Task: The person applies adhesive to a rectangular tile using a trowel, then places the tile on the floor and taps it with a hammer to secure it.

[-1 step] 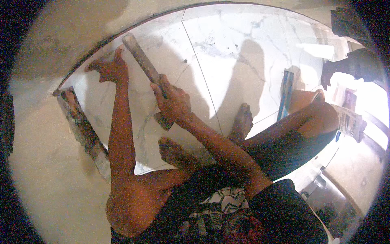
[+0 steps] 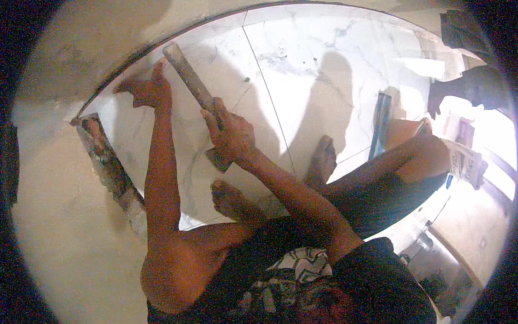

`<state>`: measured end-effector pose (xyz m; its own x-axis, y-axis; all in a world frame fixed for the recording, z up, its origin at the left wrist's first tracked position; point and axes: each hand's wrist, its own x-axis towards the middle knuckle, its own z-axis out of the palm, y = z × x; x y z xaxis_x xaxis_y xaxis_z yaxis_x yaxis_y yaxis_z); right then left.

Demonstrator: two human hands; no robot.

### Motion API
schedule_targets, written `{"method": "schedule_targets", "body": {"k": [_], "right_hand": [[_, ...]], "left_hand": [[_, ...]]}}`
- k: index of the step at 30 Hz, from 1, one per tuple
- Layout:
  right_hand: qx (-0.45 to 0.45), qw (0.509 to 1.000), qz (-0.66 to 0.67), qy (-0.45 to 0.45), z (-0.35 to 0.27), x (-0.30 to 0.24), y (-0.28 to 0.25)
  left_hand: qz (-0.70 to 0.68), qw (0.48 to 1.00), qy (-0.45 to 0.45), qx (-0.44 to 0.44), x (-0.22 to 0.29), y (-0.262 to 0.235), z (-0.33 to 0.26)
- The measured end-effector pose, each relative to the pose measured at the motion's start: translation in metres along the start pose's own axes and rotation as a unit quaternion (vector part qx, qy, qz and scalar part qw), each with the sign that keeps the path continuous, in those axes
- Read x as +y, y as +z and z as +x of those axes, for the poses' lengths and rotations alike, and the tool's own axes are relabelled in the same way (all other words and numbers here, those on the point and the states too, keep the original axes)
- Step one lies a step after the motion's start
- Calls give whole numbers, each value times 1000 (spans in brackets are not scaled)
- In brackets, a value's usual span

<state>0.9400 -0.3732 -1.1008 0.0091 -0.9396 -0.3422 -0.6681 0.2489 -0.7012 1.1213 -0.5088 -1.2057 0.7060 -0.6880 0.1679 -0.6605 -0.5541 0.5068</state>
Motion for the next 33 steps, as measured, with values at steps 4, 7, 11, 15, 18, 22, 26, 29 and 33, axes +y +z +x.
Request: {"method": "schedule_targets", "body": {"k": [4, 7, 11, 15, 18, 22, 26, 29, 33], "right_hand": [[3, 999, -12, -31, -7, 4, -5], [-35, 999, 5, 10, -12, 6, -10], [-34, 999, 21, 15, -25, 7, -13], [-25, 999, 30, 13, -33, 7, -19], [-40, 999, 24, 20, -32, 11, -25], [-77, 997, -17, 24, -28, 13, -30], [-68, 995, 44, -54, -30, -12, -38], [-182, 982, -8, -47, -24, -44, -52], [-269, 960, -26, -74, -17, -86, -54]], "left_hand": [[-4, 1000, 14, 24, -1, 8, 1], [-20, 999, 22, 38, -5, 15, 5], [-23, 1000, -1, 18, -7, 13, 6], [-45, 997, -5, 57, -2, 11, 5], [-21, 999, -17, 43, -4, 15, 6], [55, 998, -32, 29, -13, 22, 8], [73, 997, -3, 21, -6, 24, -10], [29, 999, 24, -23, 11, 23, -30], [-124, 987, 100, -15, 28, -2, -45]]}}
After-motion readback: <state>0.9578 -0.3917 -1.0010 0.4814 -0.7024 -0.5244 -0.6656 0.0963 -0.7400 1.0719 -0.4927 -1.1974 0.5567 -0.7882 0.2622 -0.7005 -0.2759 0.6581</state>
